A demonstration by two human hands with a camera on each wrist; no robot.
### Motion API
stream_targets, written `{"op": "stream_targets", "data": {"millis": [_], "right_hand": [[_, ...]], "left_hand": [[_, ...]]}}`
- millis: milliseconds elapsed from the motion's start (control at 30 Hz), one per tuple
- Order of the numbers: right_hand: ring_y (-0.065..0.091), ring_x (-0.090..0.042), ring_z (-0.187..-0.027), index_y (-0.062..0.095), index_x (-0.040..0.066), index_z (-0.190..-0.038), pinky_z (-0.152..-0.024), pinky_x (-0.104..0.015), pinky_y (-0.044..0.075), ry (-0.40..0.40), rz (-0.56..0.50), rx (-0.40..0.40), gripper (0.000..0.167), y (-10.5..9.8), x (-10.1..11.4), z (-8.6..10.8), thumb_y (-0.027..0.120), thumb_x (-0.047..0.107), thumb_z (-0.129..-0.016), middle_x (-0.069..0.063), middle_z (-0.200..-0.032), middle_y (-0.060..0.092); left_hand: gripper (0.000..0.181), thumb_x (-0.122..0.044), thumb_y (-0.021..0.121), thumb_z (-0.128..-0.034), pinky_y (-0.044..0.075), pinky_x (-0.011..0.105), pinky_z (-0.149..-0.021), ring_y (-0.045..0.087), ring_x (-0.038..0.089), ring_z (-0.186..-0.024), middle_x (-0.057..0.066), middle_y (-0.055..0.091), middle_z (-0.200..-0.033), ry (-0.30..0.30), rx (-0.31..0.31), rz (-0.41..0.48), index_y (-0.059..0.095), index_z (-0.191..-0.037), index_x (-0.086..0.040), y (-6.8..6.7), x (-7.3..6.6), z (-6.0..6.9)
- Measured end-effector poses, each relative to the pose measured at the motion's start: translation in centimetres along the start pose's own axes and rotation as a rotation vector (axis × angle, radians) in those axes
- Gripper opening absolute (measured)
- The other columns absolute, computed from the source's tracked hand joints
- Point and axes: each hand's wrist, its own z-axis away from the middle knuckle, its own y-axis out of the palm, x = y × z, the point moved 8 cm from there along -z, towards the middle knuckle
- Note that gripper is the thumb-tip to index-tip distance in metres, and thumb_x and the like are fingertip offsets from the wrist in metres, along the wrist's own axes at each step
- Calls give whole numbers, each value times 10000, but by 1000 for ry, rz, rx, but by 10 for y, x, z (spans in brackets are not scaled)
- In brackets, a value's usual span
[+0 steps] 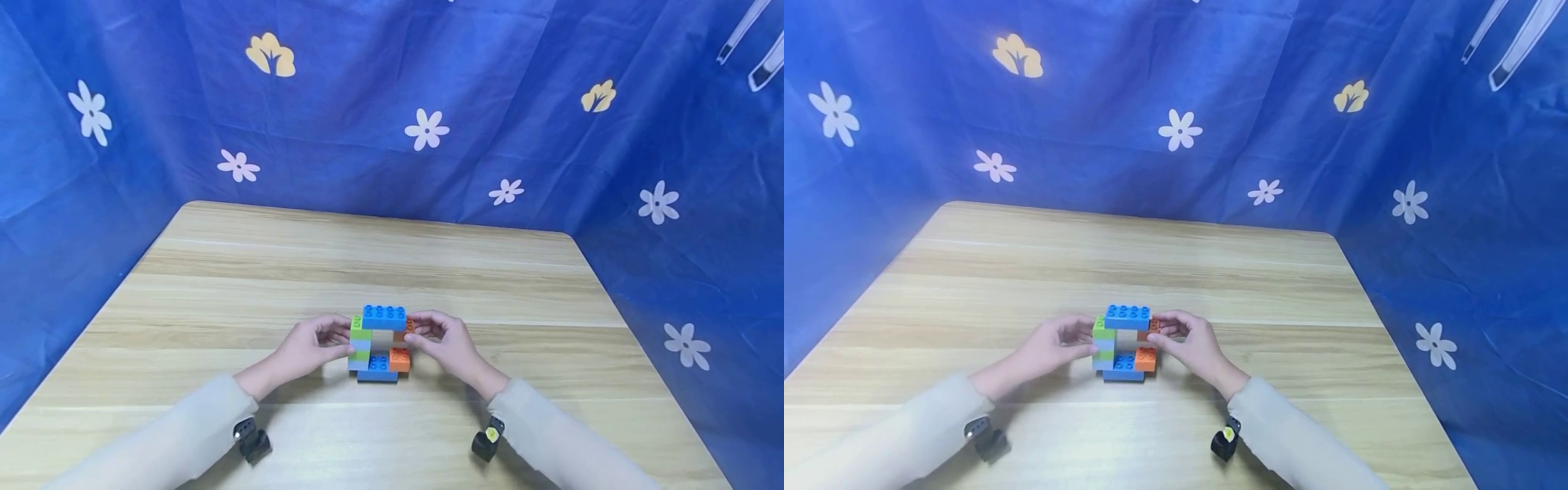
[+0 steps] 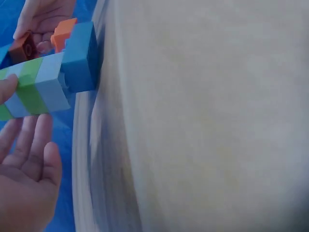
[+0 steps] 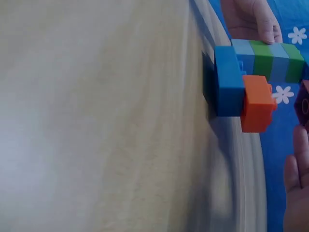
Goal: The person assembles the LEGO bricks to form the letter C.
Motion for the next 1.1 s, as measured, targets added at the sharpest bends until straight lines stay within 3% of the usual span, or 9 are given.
{"op": "stream_targets", "data": {"millis": [100,233,500,767,1100], "right_hand": [[642,-178,-894,644,44,-1161,-791,-273,530,80,-9,-25,370,-1,-12,-9,735,206,-841,-49,-1015,678],[645,-200,-909,634,38,-1190,-781,-272,532,149,5,-42,374,-1,-26,-19,712,203,-863,-79,-1044,681],[639,-178,-948,629,56,-1212,-803,-268,522,294,23,-64,400,2,-45,-24,693,264,-877,-68,-1062,682],[658,-229,-939,631,-26,-1174,-791,-270,532,282,25,-66,336,5,-52,-28,665,160,-897,-152,-1081,672],[630,-198,-1011,641,21,-1198,-824,-301,519,317,98,-37,339,4,-50,-26,649,207,-915,-107,-1129,665]], "left_hand": [[476,-140,735,-832,531,264,-774,644,229,-892,117,662,-993,-66,-16,36,555,-1200,103,-1,8,-8],[522,-201,711,-859,535,271,-770,650,239,-911,143,667,-1028,-133,-46,7,534,-1244,105,-2,16,-17],[504,-179,679,-879,542,299,-765,637,298,-966,213,650,-1078,-182,-67,-27,520,-1237,138,1,24,-26],[474,-167,677,-882,544,284,-734,641,289,-960,225,645,-1095,-194,-89,-35,536,-1228,124,1,29,-26],[434,-170,697,-871,545,266,-717,654,270,-924,217,647,-1105,-170,-153,-98,583,-1192,99,-1,28,-27]]}}
